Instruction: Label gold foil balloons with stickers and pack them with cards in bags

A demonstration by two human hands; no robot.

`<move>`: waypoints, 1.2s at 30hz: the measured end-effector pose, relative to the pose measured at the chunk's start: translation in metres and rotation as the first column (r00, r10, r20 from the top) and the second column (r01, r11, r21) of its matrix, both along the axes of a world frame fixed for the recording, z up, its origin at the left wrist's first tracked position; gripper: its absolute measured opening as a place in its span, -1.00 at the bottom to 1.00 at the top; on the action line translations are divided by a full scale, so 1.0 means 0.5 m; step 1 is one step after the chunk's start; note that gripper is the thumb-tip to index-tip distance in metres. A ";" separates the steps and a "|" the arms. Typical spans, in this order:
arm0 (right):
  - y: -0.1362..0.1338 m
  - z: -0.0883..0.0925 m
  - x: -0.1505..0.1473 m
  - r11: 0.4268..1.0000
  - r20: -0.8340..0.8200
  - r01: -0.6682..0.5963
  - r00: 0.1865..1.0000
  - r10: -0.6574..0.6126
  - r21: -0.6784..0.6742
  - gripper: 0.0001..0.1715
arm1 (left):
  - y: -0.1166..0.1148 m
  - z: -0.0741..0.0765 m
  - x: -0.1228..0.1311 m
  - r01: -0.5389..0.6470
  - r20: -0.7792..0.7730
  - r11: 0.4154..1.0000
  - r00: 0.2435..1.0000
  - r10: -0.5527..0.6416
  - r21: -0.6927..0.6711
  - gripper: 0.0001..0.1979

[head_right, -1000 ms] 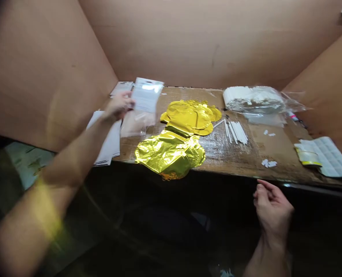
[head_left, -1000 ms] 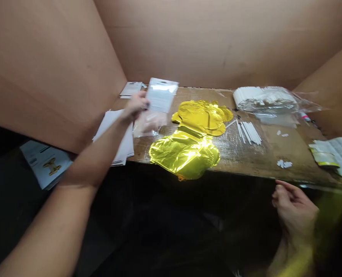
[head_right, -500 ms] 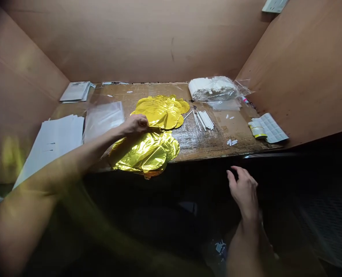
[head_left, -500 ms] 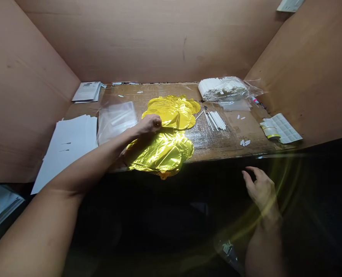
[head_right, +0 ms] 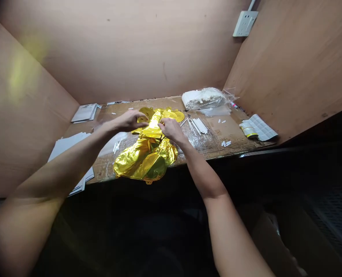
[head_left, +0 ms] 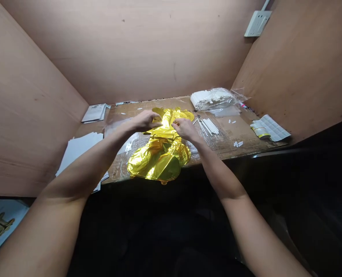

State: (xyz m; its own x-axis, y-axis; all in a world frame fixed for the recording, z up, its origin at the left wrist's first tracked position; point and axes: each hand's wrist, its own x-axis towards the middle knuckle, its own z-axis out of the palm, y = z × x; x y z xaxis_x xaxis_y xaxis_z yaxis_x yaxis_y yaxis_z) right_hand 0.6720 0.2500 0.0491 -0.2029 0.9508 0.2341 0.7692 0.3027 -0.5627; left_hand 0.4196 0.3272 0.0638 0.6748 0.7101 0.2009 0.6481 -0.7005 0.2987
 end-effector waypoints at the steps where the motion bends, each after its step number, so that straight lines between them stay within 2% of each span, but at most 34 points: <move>1: 0.026 -0.015 -0.012 1.000 -0.041 0.010 0.999 -0.010 0.010 -0.70 | -0.008 -0.013 0.002 0.009 -0.032 0.999 0.999 -0.010 -0.040 -0.50; 3: 0.059 -0.047 -0.025 1.000 -0.132 -0.022 0.991 0.021 -0.006 -0.65 | -0.022 -0.052 0.006 -0.006 -0.029 0.989 1.000 0.001 -0.146 -0.38; 6: 0.073 -0.085 -0.025 0.997 -0.227 -0.056 0.973 0.043 -0.049 -0.57 | -0.027 -0.111 0.005 -0.060 0.060 0.951 0.995 0.082 -0.304 -0.50; 9: 0.062 -0.098 -0.015 0.999 -0.276 0.033 0.961 -0.027 0.016 -0.57 | -0.021 -0.125 -0.006 -0.044 0.095 0.932 0.992 0.084 -0.359 -0.45; 11: 0.053 -0.099 -0.011 0.997 -0.342 0.040 0.940 -0.013 0.071 -0.56 | -0.021 -0.110 -0.015 -0.003 0.118 0.924 0.992 0.052 -0.381 -0.41; 14: 0.042 -0.103 -0.010 0.993 -0.355 -0.094 0.928 0.115 0.076 -0.53 | -0.028 -0.077 -0.027 0.011 0.161 0.917 0.985 0.058 -0.399 -0.42; 16: 0.037 -0.111 -0.012 0.974 -0.224 -0.222 0.948 0.226 0.040 -0.55 | -0.029 -0.055 -0.038 -0.072 0.216 0.937 0.964 0.153 -0.342 -0.48; 19: 0.031 -0.119 -0.017 0.934 0.111 -0.356 0.928 0.355 -0.009 -0.63 | -0.012 -0.017 -0.064 -0.251 0.334 0.950 0.893 0.301 -0.185 -0.60; 20: 0.029 -0.118 -0.020 0.934 0.191 -0.356 0.916 0.354 -0.023 -0.64 | -0.003 -0.001 -0.074 -0.288 0.369 0.948 0.873 0.319 -0.139 -0.64; 22: 0.028 -0.106 -0.026 0.969 0.224 -0.247 0.945 0.239 0.007 -0.62 | 0.016 0.035 -0.093 -0.325 0.408 0.944 0.855 0.320 -0.058 -0.69; 24: 0.032 -0.079 -0.033 0.993 0.095 -0.038 0.995 0.027 0.114 -0.55 | 0.030 0.076 -0.103 -0.354 0.407 0.934 0.861 0.305 0.048 -0.71; 25: 0.036 -0.058 -0.036 0.980 0.005 0.071 0.997 -0.073 0.188 -0.52 | 0.034 0.098 -0.103 -0.370 0.397 0.922 0.868 0.299 0.115 -0.72; 27: 0.047 -0.003 -0.041 0.914 -0.131 0.206 0.977 -0.171 0.349 -0.52 | 0.035 0.143 -0.092 -0.395 0.368 0.876 0.886 0.283 0.276 -0.73; 28: 0.055 0.031 -0.044 0.879 -0.152 0.218 0.974 -0.168 0.424 -0.54 | 0.033 0.167 -0.081 -0.389 0.339 0.851 0.901 0.271 0.353 -0.74; 29: 0.064 0.068 -0.047 0.847 -0.138 0.196 0.980 -0.147 0.493 -0.50 | 0.028 0.191 -0.067 -0.368 0.300 0.830 0.919 0.257 0.418 -0.74; 30: 0.075 0.108 -0.050 0.823 -0.093 0.144 0.989 -0.111 0.550 -0.37 | 0.022 0.216 -0.052 -0.339 0.255 0.816 0.936 0.243 0.468 -0.74; 32: 0.100 0.187 -0.053 0.810 0.042 -0.011 0.999 -0.017 0.587 -0.18 | 0.005 0.265 -0.021 -0.261 0.158 0.810 0.965 0.209 0.525 -0.67; 34: 0.117 0.251 -0.043 0.825 0.161 -0.155 0.984 0.079 0.543 -0.29 | -0.018 0.303 0.004 -0.179 0.088 0.824 0.984 0.157 0.538 -0.54; 36: 0.114 0.285 -0.016 0.836 0.232 -0.254 0.960 0.157 0.487 -0.45 | -0.050 0.316 0.019 -0.110 0.047 0.837 0.994 0.101 0.536 -0.46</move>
